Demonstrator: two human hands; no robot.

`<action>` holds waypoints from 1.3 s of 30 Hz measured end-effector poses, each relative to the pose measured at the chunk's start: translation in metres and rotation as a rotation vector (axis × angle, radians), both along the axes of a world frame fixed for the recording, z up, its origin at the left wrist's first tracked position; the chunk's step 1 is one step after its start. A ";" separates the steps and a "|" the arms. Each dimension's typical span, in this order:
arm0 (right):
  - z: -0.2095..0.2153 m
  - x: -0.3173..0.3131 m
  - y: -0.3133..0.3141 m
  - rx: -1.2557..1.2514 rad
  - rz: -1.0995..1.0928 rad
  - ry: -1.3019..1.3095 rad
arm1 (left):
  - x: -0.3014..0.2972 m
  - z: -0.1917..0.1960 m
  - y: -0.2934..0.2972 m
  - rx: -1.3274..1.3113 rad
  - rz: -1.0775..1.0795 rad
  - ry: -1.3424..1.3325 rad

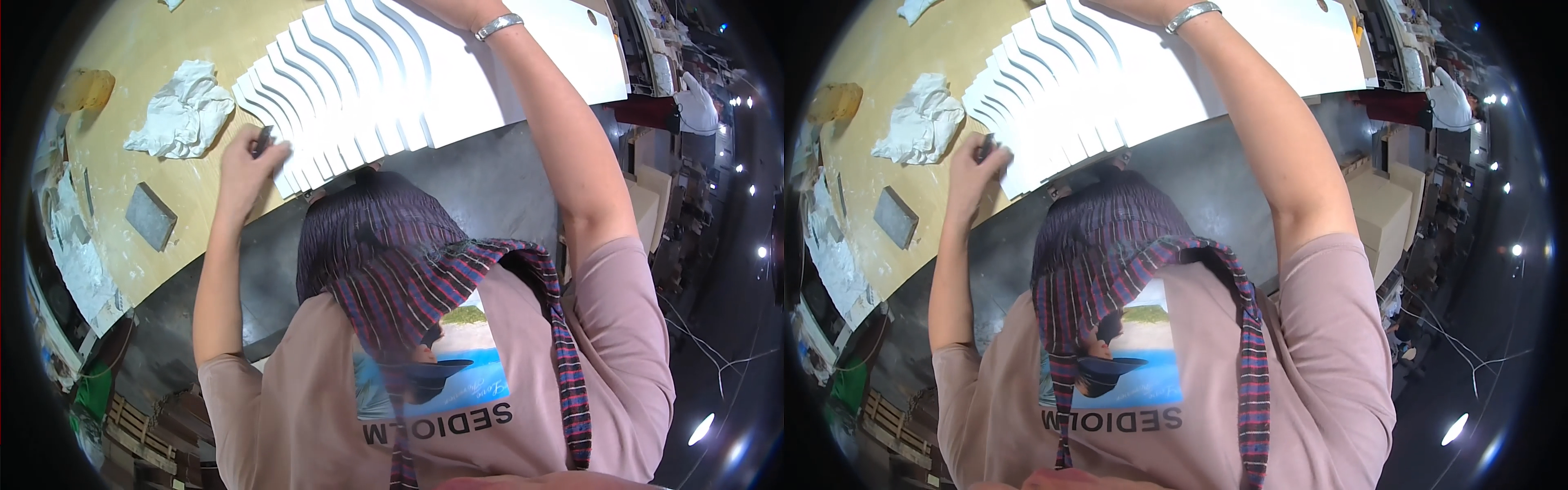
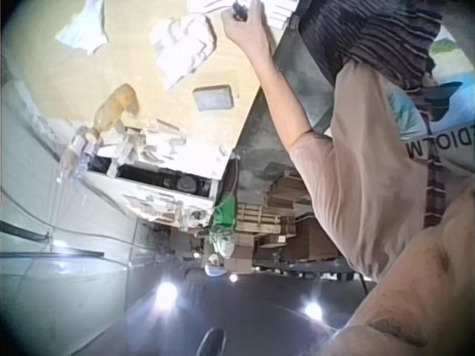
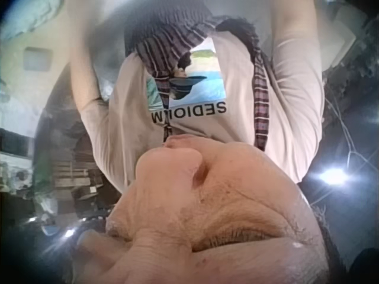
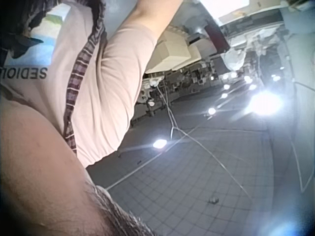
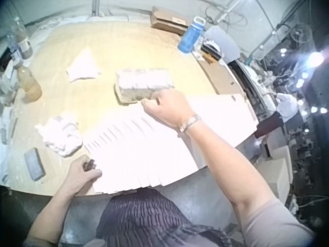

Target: The person sands the inner curves and flat surfaces of multiple white wooden furniture panels using a sanding block. They wipe away dust with a cloth, inspect the edges with their fingers, and handle each panel one at a time from a stack on the workbench.

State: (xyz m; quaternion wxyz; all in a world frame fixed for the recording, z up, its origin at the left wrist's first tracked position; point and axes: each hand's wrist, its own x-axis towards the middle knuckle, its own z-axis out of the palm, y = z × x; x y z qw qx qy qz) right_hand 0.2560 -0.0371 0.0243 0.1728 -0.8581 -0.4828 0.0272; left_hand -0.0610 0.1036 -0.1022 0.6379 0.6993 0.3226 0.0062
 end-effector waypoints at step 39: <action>0.004 -0.002 -0.001 -0.003 -0.007 -0.005 | -0.017 -0.008 -0.023 -0.153 0.276 -0.124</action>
